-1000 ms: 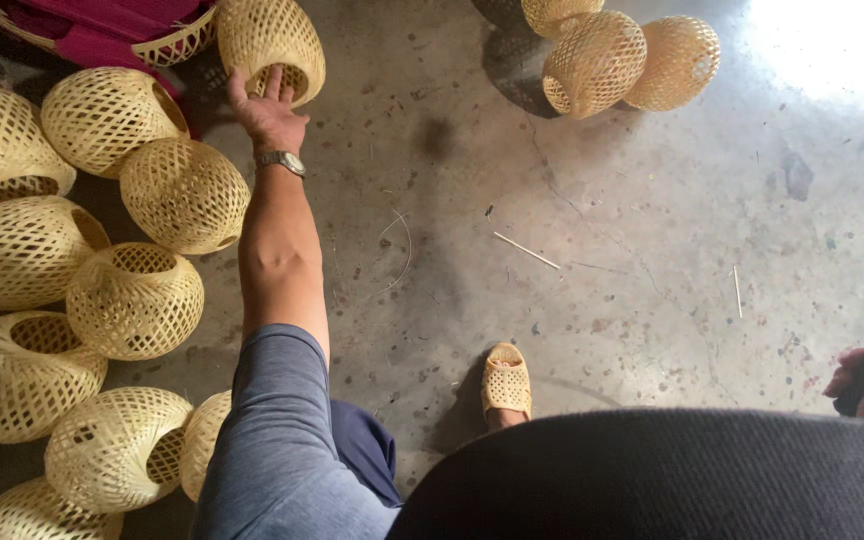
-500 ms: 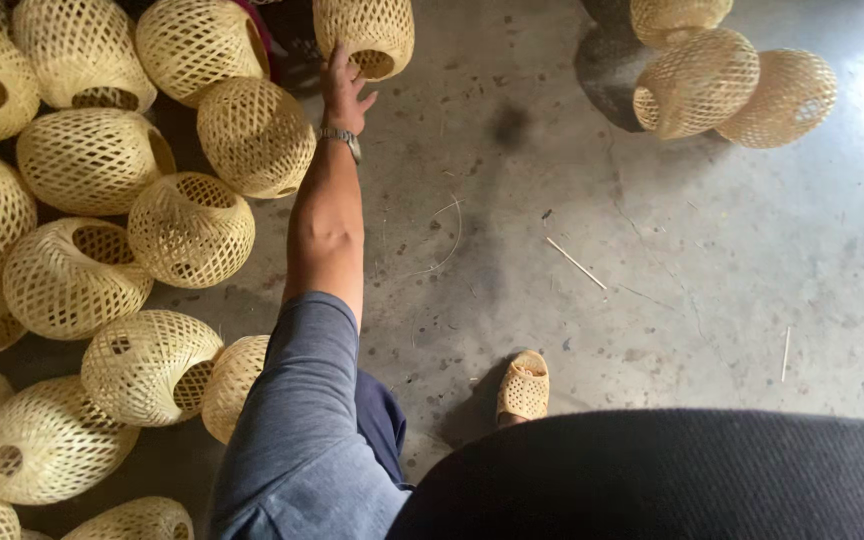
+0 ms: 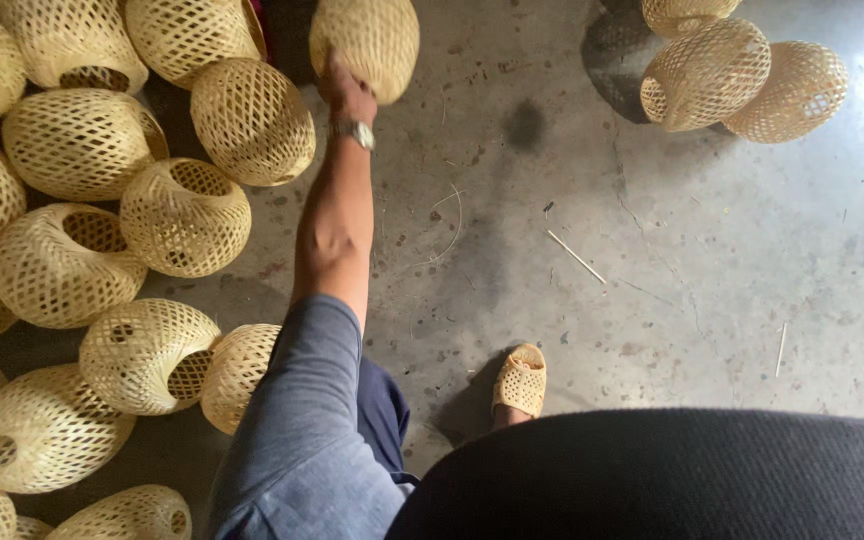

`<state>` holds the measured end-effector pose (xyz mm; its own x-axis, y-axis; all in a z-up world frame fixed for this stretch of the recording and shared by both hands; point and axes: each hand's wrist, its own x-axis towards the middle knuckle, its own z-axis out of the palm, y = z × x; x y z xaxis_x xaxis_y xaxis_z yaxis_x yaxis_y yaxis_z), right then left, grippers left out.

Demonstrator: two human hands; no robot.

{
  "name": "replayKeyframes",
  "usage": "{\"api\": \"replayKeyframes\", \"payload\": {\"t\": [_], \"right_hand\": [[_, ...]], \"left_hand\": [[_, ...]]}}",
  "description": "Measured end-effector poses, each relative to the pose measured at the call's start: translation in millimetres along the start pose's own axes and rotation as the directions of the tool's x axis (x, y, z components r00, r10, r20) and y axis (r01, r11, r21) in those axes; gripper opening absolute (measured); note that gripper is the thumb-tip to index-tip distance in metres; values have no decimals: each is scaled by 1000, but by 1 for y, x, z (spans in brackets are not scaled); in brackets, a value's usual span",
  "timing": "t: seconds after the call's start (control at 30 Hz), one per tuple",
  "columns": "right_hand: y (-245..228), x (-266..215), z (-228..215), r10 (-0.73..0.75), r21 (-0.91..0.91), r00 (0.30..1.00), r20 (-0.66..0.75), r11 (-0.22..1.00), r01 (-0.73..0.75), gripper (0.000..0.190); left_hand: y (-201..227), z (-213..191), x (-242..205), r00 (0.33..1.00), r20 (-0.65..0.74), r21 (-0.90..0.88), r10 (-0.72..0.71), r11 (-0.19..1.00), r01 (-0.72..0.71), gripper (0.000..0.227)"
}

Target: The person singes woven bamboo baskets with a blowtorch flame to remove loose fibers, handling them one at a time and rotating them.

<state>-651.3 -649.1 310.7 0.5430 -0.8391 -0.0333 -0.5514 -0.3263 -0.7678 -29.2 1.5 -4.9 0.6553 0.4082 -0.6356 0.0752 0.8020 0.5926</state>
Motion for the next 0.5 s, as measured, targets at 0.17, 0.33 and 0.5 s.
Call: {"api": "replayKeyframes", "payload": {"t": [0.17,0.33,0.5], "right_hand": [[4,-25,10,-69,10,997,22,998,69,42],[-39,-64,32,-138,-24,989,48,990,139,45],[-83,-99,13,-178,-175,978,114,965,196,45]], "left_hand": [[-14,-62,-76,992,98,86,80,992,-89,60],[-36,-119,-180,960,254,381,120,899,-213,48],[-57,-157,-245,858,508,586,72,702,-405,43]]}}
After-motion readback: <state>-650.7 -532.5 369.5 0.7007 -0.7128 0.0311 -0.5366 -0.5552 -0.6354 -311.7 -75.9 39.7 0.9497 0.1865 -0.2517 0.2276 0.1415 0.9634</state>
